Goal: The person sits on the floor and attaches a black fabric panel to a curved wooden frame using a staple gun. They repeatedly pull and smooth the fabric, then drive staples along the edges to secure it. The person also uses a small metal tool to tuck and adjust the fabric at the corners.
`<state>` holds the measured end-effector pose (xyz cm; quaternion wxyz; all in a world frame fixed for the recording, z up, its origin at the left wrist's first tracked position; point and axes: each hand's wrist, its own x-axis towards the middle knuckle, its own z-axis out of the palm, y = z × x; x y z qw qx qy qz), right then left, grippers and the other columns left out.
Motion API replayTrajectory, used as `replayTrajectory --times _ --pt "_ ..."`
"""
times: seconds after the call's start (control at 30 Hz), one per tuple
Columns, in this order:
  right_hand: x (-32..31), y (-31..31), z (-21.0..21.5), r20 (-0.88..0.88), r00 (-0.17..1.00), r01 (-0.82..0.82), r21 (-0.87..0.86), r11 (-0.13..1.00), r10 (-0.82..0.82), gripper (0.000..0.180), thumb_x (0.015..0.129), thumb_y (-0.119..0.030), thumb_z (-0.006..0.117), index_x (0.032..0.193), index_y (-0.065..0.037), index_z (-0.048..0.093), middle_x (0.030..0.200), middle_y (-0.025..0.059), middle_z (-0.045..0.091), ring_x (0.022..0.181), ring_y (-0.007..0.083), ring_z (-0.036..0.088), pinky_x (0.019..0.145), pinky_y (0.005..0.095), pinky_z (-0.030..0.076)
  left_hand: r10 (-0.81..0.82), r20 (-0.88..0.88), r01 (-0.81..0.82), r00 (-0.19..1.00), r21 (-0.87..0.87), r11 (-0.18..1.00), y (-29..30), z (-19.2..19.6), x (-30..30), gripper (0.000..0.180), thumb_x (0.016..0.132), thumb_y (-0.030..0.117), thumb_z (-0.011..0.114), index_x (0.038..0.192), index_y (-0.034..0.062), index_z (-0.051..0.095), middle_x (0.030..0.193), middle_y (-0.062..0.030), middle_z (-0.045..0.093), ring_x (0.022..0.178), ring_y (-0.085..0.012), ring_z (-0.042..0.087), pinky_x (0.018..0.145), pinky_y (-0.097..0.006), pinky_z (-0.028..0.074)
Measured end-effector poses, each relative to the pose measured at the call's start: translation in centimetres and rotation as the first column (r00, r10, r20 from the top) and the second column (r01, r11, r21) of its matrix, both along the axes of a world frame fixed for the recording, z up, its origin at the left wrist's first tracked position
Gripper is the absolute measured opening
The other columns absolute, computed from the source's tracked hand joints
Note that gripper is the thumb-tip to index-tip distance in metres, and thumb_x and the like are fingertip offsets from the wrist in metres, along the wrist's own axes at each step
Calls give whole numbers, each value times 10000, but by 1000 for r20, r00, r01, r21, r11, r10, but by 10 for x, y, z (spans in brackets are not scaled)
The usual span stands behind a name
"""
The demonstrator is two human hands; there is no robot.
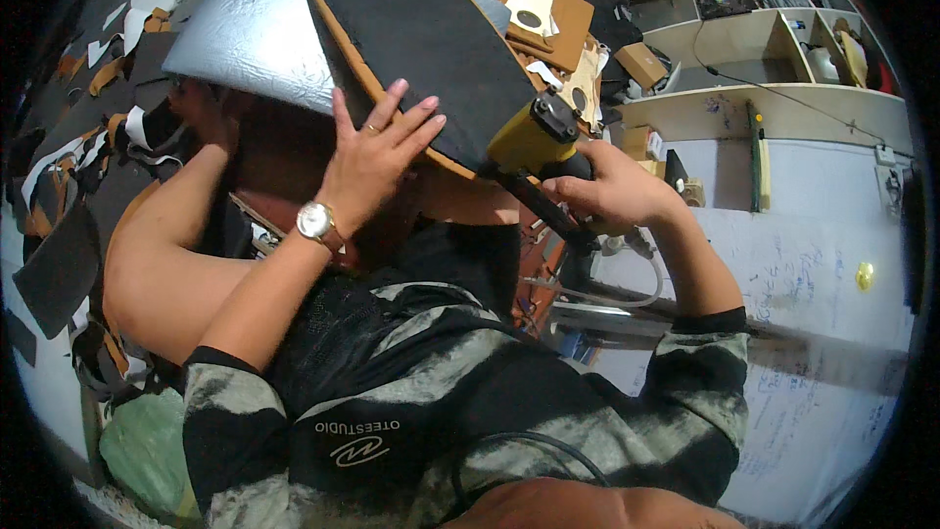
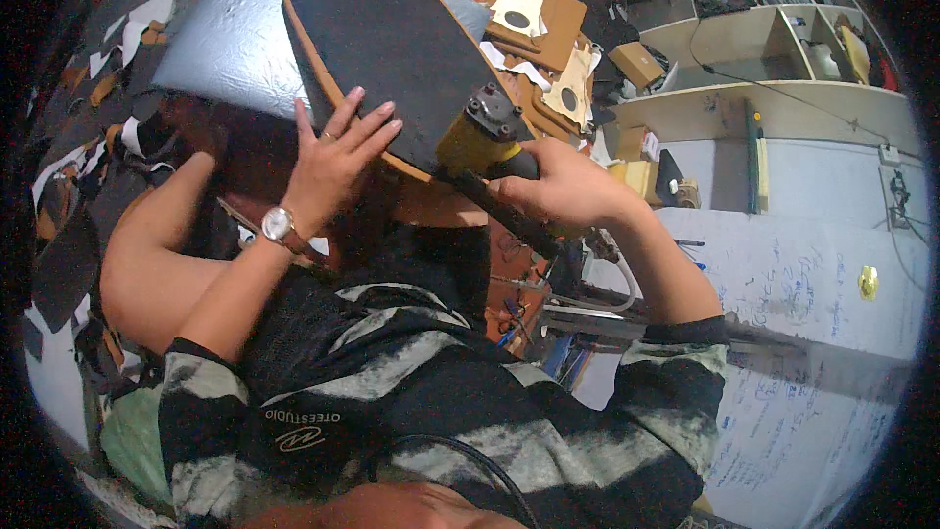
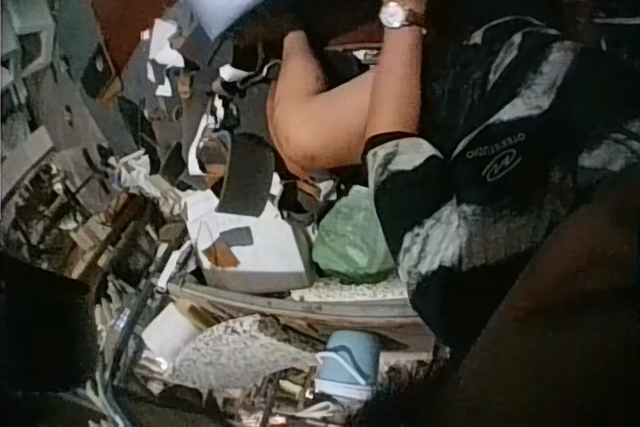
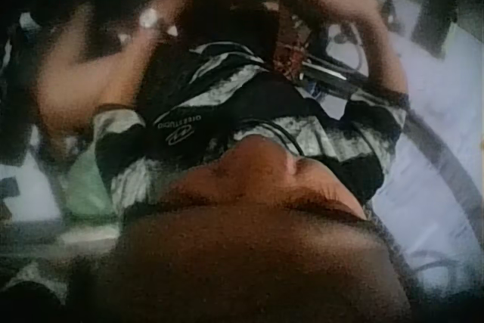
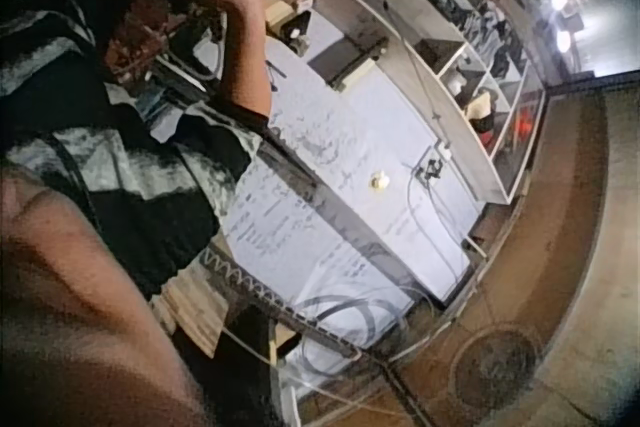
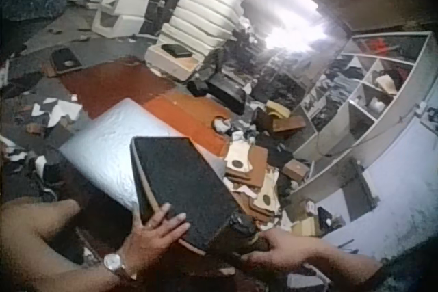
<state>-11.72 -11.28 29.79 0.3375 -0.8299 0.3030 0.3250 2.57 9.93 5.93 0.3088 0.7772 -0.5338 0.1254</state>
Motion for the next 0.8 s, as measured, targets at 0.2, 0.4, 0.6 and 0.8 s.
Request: replayTrajectory --times 0.2,0.4,0.6,0.8 --pt "26 1 4 25 999 -35 3 999 35 377 980 -334 732 1146 4 705 807 51 694 683 129 624 636 333 511 -9 48 15 999 -126 992 1 -22 26 395 976 175 650 1342 294 734 1450 119 679 1532 -240 460 1182 -865 154" --pt "40 9 -9 -12 996 -94 -11 996 94 377 990 -330 727 1182 -7 700 801 42 689 678 135 622 626 336 503 -10 42 16 999 -143 990 3 -21 27 381 986 175 641 1337 288 735 1432 121 685 1506 -233 486 1203 -841 160" --pt "52 12 -9 17 996 -92 -4 996 92 414 982 -356 743 1204 -8 705 804 46 696 673 153 630 617 357 501 -37 -168 -4 985 -238 971 4 -31 25 761 904 151 781 1591 252 470 1532 37 620 1450 -277 555 1235 -777 197" --pt "65 23 -20 8 991 -130 -18 991 130 434 976 -341 716 1244 0 691 780 39 652 661 126 585 606 314 474 -45 -276 -56 960 -349 935 4 -26 28 1311 744 72 927 1730 148 66 1754 -158 296 1355 -301 653 1265 -648 300"
